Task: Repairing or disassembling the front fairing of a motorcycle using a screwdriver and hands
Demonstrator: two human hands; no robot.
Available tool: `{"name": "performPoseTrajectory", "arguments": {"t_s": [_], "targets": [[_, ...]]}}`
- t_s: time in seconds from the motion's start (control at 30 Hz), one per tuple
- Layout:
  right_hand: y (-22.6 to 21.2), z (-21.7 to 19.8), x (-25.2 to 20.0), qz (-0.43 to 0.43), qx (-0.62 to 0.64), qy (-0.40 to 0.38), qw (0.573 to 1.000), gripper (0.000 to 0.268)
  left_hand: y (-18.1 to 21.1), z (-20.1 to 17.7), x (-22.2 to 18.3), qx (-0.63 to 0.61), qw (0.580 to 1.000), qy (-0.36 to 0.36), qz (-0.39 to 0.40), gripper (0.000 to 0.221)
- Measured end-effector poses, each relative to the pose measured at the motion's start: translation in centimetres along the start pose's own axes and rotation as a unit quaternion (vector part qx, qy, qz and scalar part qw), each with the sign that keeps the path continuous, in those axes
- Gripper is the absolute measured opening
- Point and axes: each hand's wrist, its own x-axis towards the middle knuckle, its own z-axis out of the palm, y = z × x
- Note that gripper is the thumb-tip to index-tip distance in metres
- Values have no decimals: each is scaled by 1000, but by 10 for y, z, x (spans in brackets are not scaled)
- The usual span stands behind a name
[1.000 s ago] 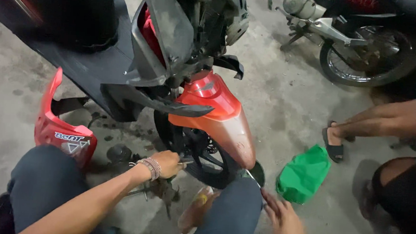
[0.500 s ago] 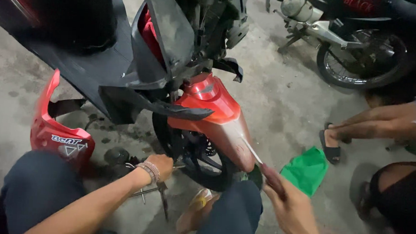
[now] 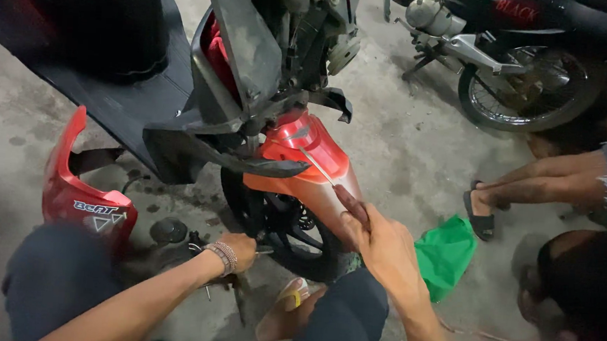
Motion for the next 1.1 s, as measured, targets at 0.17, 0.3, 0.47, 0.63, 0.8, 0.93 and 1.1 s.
{"name": "performPoseTrajectory", "arguments": {"t_s": [0.17, 0.3, 0.47, 0.63, 0.8, 0.93, 1.1], "targets": [[27, 8, 12, -22, -103, 15, 994, 41, 5, -5, -4, -3, 1000, 9, -21, 32], [42, 20, 25, -2, -139, -3, 990, 49, -3, 19, 17, -18, 999, 33, -17, 28], [24, 14, 30, 9, -132, 14, 991, 50, 6, -2, 0, -22, 999, 19, -18, 31], [33, 23, 48, 16, -111, 37, 993, 51, 11, -14, -8, -23, 999, 10, -34, 34], [30, 17, 53, 20, -91, 39, 995, 40, 18, -24, -13, -7, 1000, -11, -20, 31], [41, 26, 56, 22, -113, 56, 992, 44, 12, -9, -6, -22, 999, -3, -23, 31], [20, 25, 35, -4, -128, 9, 992, 46, 1, 12, 10, -13, 999, 25, -14, 30]]}}
